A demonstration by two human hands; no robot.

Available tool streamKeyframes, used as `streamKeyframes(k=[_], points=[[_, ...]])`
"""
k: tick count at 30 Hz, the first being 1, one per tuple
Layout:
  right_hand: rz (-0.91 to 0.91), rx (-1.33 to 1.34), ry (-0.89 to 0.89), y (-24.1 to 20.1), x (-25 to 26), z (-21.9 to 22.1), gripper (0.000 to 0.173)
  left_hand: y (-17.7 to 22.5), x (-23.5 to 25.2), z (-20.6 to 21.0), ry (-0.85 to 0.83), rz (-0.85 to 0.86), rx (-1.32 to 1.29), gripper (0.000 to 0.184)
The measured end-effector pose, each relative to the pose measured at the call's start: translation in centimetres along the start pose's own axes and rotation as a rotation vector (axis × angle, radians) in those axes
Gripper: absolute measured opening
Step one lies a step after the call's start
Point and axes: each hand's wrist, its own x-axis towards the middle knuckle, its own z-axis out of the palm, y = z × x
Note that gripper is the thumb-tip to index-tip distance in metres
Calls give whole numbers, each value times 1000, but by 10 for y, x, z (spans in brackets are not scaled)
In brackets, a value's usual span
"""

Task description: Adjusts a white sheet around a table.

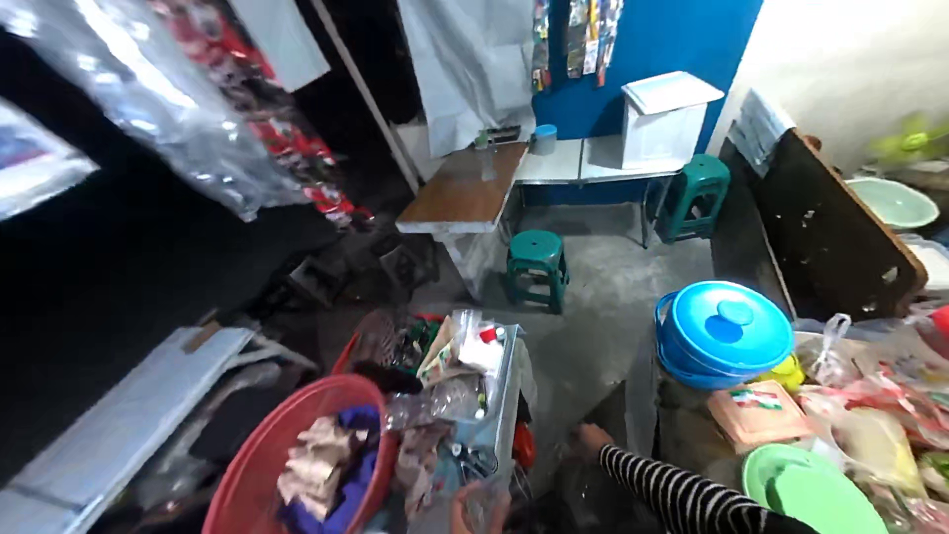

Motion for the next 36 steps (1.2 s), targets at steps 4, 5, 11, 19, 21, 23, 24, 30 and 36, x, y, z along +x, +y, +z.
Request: streamKeyframes(k=[4,5,11,19,21,23,24,30,36], points=[[25,-68,197,-21,-6,-122,67,19,115,55,-76,174,-51,73],[27,-91,211,-27,-5,-147,68,28,137,72,-99,183,-53,74],[90,-111,212,-34,69,-266,64,80,250,195,-306,136,-96,84],[307,-110,87,26,254,-397,65,106,447,330,-363,63,7,78],[367,-142,86,51,280,-448,68,121,495,360,-250,2,11,77],[404,-105,139,77,296,-500,71,143,542,384,-167,-32,30,75],[422,-72,170,89,304,-530,72,153,568,399,-142,-26,38,75],[482,72,405,144,353,-675,69,201,720,502,-314,148,139,79],[383,-59,525,169,447,-813,69,216,860,653,-468,73,275,80]])
